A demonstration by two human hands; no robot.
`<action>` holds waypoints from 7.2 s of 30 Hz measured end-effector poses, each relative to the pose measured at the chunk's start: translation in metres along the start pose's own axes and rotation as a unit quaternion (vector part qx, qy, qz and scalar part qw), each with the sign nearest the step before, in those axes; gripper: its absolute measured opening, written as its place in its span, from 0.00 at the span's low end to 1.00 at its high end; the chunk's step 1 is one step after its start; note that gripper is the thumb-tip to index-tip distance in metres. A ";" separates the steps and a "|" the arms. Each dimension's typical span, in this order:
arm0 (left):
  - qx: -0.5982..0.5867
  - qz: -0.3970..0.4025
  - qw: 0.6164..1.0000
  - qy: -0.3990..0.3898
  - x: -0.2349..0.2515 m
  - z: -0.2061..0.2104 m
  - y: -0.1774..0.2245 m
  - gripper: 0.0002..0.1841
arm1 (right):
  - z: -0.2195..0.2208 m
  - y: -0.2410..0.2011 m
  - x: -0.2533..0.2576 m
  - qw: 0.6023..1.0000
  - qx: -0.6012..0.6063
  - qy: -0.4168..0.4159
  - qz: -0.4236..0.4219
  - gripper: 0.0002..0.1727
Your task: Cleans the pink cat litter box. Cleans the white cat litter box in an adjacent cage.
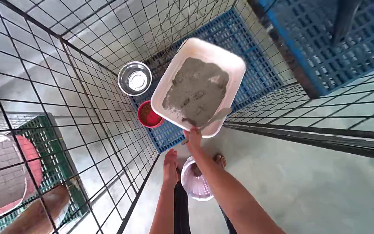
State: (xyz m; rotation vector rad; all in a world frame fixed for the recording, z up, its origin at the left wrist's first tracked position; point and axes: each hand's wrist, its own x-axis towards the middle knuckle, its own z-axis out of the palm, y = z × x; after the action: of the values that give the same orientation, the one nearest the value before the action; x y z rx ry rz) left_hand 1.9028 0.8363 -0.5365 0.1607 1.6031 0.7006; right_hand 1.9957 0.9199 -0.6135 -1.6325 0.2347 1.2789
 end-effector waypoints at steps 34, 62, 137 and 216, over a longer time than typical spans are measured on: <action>-0.233 -0.076 0.940 0.238 -0.165 0.064 -0.250 0.25 | -0.321 -0.146 -0.147 0.609 -0.711 -0.290 -0.200 0.31; -0.393 -0.056 0.896 0.201 -0.159 0.063 -0.235 0.27 | -0.190 -0.107 -0.078 0.333 -0.925 -0.138 -0.116 0.28; -0.356 -0.082 0.921 0.135 -0.160 0.052 -0.245 0.24 | -0.156 -0.091 -0.084 0.236 -0.931 -0.235 -0.149 0.26; -0.317 -0.130 0.937 0.060 -0.189 0.075 -0.222 0.17 | -0.100 0.001 -0.129 0.205 -0.930 -0.265 -0.154 0.29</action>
State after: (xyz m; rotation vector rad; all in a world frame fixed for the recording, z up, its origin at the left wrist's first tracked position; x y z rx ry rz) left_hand 2.0714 0.5907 -0.4906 -0.5660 1.3995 0.9938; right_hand 2.0027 0.7889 -0.5162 -2.1198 -3.1291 1.3217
